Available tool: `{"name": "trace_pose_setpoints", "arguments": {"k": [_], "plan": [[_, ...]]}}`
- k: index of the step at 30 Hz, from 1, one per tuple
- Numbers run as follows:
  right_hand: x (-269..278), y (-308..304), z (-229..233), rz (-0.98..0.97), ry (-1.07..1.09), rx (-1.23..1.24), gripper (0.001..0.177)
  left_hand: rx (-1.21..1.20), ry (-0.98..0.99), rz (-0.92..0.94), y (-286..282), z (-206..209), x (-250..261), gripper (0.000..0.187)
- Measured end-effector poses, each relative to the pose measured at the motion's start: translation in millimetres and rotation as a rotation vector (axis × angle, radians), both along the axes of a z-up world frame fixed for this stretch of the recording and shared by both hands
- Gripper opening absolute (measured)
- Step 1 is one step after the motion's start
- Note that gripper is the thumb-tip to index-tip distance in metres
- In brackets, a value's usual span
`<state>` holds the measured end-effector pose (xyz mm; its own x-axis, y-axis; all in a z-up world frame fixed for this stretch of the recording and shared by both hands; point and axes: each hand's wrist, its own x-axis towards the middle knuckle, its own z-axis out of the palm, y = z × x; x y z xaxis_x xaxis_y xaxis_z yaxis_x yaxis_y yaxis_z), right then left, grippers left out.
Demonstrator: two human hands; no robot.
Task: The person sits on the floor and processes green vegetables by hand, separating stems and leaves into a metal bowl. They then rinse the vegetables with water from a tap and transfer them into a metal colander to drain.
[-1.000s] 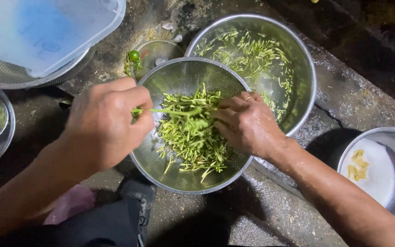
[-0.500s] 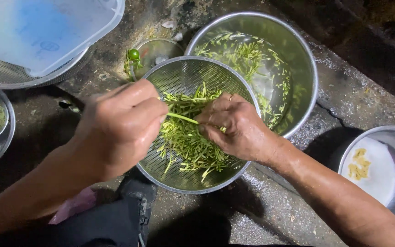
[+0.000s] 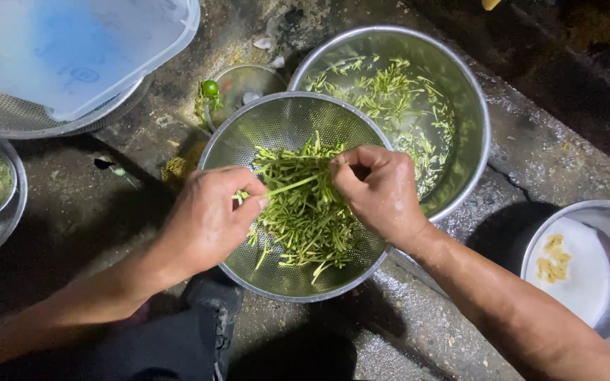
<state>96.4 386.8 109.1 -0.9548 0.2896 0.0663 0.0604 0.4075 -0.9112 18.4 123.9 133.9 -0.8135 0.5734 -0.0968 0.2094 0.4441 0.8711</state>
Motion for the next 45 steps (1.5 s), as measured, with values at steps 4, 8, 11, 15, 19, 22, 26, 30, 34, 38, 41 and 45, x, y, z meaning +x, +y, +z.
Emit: {"name": "trace_pose_setpoints", "arguments": {"k": [4, 8, 11, 15, 19, 22, 26, 30, 34, 38, 41, 45], "plan": [[4, 18, 1, 0.002, 0.042, 0.096, 0.009, -0.158, 0.152, 0.096, -23, -22, -17, 0.013], [2, 5, 21, 0.139, -0.033, 0.135, 0.014, -0.122, 0.066, 0.065, -15, -6, -6, 0.019], [-6, -10, 36, 0.412, 0.196, 0.577, 0.018, -0.151, 0.336, -0.17, -7, -26, -15, 0.009], [-1, -21, 27, 0.503, 0.258, 0.694, 0.011, -0.078, 0.404, -0.26, 6, -20, 0, 0.021], [-4, -21, 19, 0.562, 0.291, 0.626, 0.014, -0.092, 0.659, -0.334, 16, -14, 1, 0.024], [-8, -20, 13, 0.559, 0.324, 0.54, 0.02, -0.084, 0.727, -0.304, 23, -8, 4, 0.021], [-7, -17, -21, 0.427, 0.327, 0.307, 0.027, -0.082, 0.801, -0.243, 24, 6, -2, 0.024], [-19, -17, -1, 0.305, 0.323, 0.21, 0.022, 0.161, 0.416, -0.091, 37, 7, 7, 0.014], [-37, -4, 14, 0.067, 0.15, 0.071, 0.015, 0.383, -0.199, -0.004, 43, -35, 31, 0.011], [-28, -15, 50, 0.129, 0.067, 0.1, 0.013, -0.113, -0.087, -0.193, 22, 1, 9, 0.017], [-8, 0, 35, 0.348, -0.038, 0.169, 0.019, -0.05, 0.144, -0.139, 24, -45, 1, 0.027], [-1, 15, 3, 0.445, 0.104, 0.504, 0.033, -0.26, 0.172, -0.175, 32, -77, -24, 0.046]]}}
